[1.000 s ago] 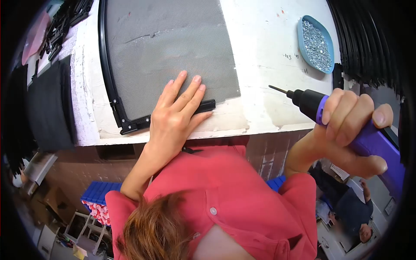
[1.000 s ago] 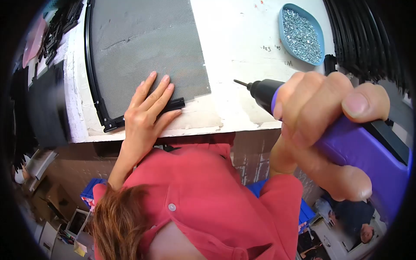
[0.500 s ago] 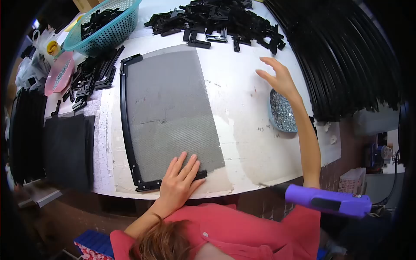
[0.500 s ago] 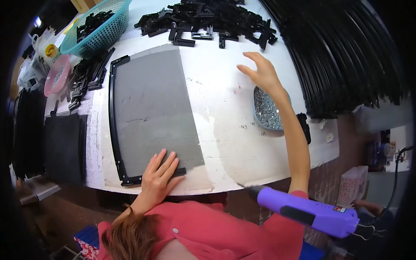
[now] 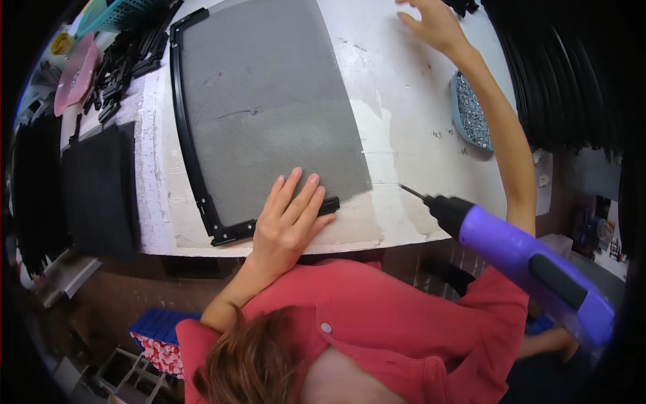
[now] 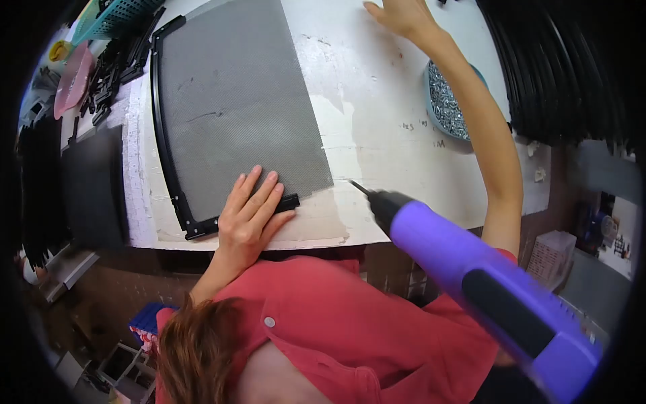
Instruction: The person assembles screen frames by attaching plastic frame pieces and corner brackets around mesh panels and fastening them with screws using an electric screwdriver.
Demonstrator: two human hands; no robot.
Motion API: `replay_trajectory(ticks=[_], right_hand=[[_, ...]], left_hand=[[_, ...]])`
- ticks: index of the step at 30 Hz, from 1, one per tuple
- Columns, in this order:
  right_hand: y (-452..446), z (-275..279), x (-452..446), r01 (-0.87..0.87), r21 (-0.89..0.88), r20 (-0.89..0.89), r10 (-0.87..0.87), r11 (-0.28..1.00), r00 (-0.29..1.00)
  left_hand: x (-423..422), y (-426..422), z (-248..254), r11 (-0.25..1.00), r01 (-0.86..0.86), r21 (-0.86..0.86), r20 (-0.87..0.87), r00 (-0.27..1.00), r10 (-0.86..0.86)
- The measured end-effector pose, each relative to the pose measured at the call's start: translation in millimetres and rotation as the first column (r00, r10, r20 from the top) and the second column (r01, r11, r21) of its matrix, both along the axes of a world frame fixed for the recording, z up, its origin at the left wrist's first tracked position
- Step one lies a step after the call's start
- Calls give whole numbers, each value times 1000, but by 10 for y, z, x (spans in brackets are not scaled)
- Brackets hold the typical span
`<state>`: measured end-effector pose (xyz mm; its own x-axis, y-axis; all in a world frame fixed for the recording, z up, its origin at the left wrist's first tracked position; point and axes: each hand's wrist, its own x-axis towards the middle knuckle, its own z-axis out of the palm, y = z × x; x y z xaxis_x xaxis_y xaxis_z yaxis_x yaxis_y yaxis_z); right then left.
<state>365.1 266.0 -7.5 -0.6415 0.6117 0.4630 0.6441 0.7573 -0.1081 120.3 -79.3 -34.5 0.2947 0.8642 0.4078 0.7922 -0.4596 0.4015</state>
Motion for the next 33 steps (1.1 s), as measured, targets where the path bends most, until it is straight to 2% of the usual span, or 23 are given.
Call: replay_trajectory(ticks=[1, 2, 3, 5, 6, 8, 9, 10, 12, 13, 15, 16, 17, 18, 19, 21, 22, 24, 27, 29, 30, 31, 33], right_hand=[[-3, 76, -63, -54, 48, -44, 56, 997, 997], [105, 58, -137, 20, -84, -94, -28, 996, 995], [269, -48, -199, 19, -85, -95, -27, 996, 995], [529, -245, -407, 162, 91, -124, -150, 983, 981], [485, -238, -524, 327, 114, 20, -331, 938, 943], [586, -332, -640, 374, 178, -22, -376, 910, 926], [613, -288, -644, 380, 113, -2, -382, 918, 924], [604, -268, -606, 372, 114, 3, -375, 921, 927], [518, -206, -403, 194, -115, -73, -203, 974, 976], [466, -245, -262, 80, 151, -66, -71, 985, 995], [-45, -103, -119, 159, -327, -68, -191, 931, 979], [-324, -92, -29, 107, -340, -28, -123, 934, 992], [-608, -14, 39, -75, -324, 7, 81, 943, 997], [-917, 56, 34, -78, -371, 34, 97, 925, 995], [-1118, 127, 58, 4, -513, 26, 11, 859, 1000], [-1321, 128, 192, -9, -331, 149, 62, 944, 987], [-1393, 175, 229, -43, -306, 104, 78, 951, 991], [-1616, 241, 158, -21, -448, -188, -71, 894, 980], [-1816, 6, 169, 43, -436, 74, -12, 899, 997], [-1852, 98, 218, -53, -561, -45, 33, 826, 998], [-1881, 141, 237, -111, -639, -124, 41, 761, 991], [-1924, 133, 262, -122, -603, -75, 96, 788, 993], [-2037, 79, 260, -160, -667, -104, 122, 727, 987]], left_hand=[[6, 7, -10, 1000, 5, -6, 4, 1000, -5], [6, 10, -15, 1000, 7, 0, 1, 1000, -7], [-5, 1, -16, 1000, 5, 8, -5, 1000, -5], [-7, -7, -11, 1000, -1, 7, 1, 1000, 1], [-5, -1, -2, 1000, -3, 5, 11, 1000, 3], [-8, 8, 15, 1000, -23, 8, 30, 999, 23], [-6, 6, 11, 1000, -29, -12, 54, 998, 30], [0, -5, 7, 999, -30, -34, 82, 996, 33], [-3, -10, 19, 999, -28, -35, 83, 996, 31], [-6, 3, 23, 999, -24, -31, 79, 997, 26], [-15, 5, 17, 1000, -3, -21, 73, 997, 4], [-25, 7, 14, 1000, 7, -18, 57, 998, -6], [-32, 14, 16, 1000, 5, -16, 62, 998, -4], [-32, 14, 24, 1000, 6, -24, 62, 998, -5], [-26, 12, 34, 999, 13, -37, 63, 998, -11], [-9, 12, 51, 999, -13, -49, 60, 998, 16], [-7, 9, 42, 999, -12, -52, 59, 998, 15], [-24, 11, 16, 999, 12, -35, 35, 999, -11], [-13, 5, 16, 1000, 17, -8, -10, 1000, -17], [-29, 18, -9, 991, 88, 100, -28, 996, -85], [-44, 15, -3, 993, 77, 91, -33, 997, -74], [-71, 9, 27, 986, 103, 134, -36, 994, -99], [-118, 14, 140, 973, 134, 187, -27, 991, -131]])
